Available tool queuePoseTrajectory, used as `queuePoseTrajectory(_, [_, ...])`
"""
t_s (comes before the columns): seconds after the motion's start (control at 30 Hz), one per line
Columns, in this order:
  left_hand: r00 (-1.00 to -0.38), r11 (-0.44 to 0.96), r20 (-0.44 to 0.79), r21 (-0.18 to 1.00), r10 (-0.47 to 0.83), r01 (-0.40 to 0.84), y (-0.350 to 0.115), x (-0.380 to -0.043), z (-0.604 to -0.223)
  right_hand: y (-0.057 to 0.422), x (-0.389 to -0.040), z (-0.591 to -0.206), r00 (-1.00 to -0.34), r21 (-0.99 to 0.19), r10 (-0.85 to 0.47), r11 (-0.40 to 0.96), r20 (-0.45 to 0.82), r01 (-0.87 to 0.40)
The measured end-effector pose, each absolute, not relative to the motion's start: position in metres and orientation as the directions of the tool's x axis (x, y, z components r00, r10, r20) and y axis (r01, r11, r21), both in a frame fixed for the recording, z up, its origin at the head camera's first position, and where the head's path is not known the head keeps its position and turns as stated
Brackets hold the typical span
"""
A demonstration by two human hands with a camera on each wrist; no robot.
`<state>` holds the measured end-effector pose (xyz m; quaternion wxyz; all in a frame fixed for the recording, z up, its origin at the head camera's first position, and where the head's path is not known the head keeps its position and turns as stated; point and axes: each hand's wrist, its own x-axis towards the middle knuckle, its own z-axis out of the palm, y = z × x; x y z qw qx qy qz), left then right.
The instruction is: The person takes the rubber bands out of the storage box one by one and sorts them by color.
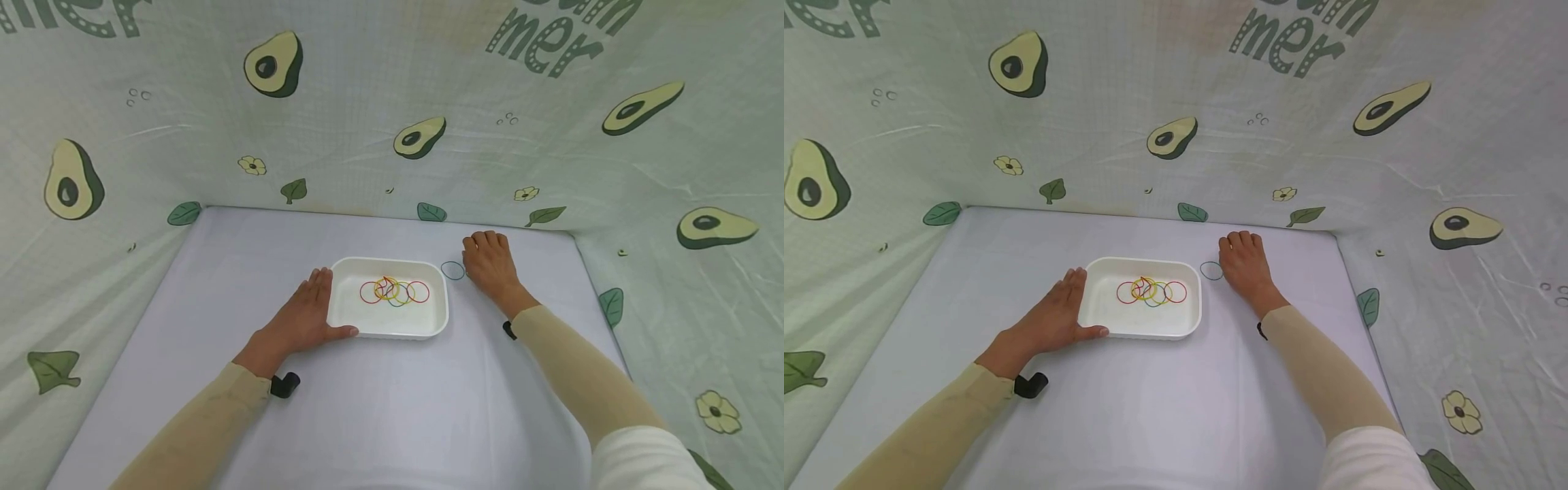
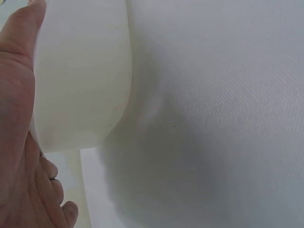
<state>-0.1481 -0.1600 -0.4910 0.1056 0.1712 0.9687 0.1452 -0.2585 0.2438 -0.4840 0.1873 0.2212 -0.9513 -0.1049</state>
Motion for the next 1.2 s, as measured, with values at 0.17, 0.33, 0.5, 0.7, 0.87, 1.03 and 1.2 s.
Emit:
queuePoseTrajectory(0.17, [-0.919,0.898,-0.152,0.319,0.364,0.303,-0.161,-0.148,-0.490,0.212,-0.252,-0.473,-0.782,0.293,-0.535,0.841,0.319,-0.456])
queuePoseTrajectory(0.33, [-0.922,0.899,-0.155,0.328,0.354,0.290,-0.162,-0.149,-0.490,0.185,-0.248,-0.470,-0.685,0.311,-0.666,0.745,0.295,-0.590])
queuePoseTrajectory(0.5, [-0.922,0.898,-0.159,0.335,0.352,0.285,-0.162,-0.150,-0.492,0.163,-0.241,-0.474,-0.572,0.318,-0.793,0.609,0.211,-0.726])
queuePoseTrajectory(0.7, [-0.923,0.896,-0.154,0.339,0.353,0.286,-0.163,-0.150,-0.493,0.144,-0.238,-0.480,-0.478,0.307,-0.875,0.476,0.074,-0.824])
queuePoseTrajectory(0.87, [-0.920,0.896,-0.154,0.332,0.360,0.295,-0.163,-0.150,-0.494,0.136,-0.238,-0.486,-0.370,0.314,-0.929,0.358,0.021,-0.879])
queuePoseTrajectory(1.03, [-0.916,0.890,-0.149,0.339,0.372,0.306,-0.163,-0.150,-0.493,0.129,-0.238,-0.493,-0.268,0.318,-0.963,0.254,-0.002,-0.913])
queuePoseTrajectory(1.2, [-0.917,0.888,-0.160,0.354,0.366,0.293,-0.163,-0.149,-0.491,0.126,-0.238,-0.497,-0.236,0.344,-0.971,0.206,-0.047,-0.916])
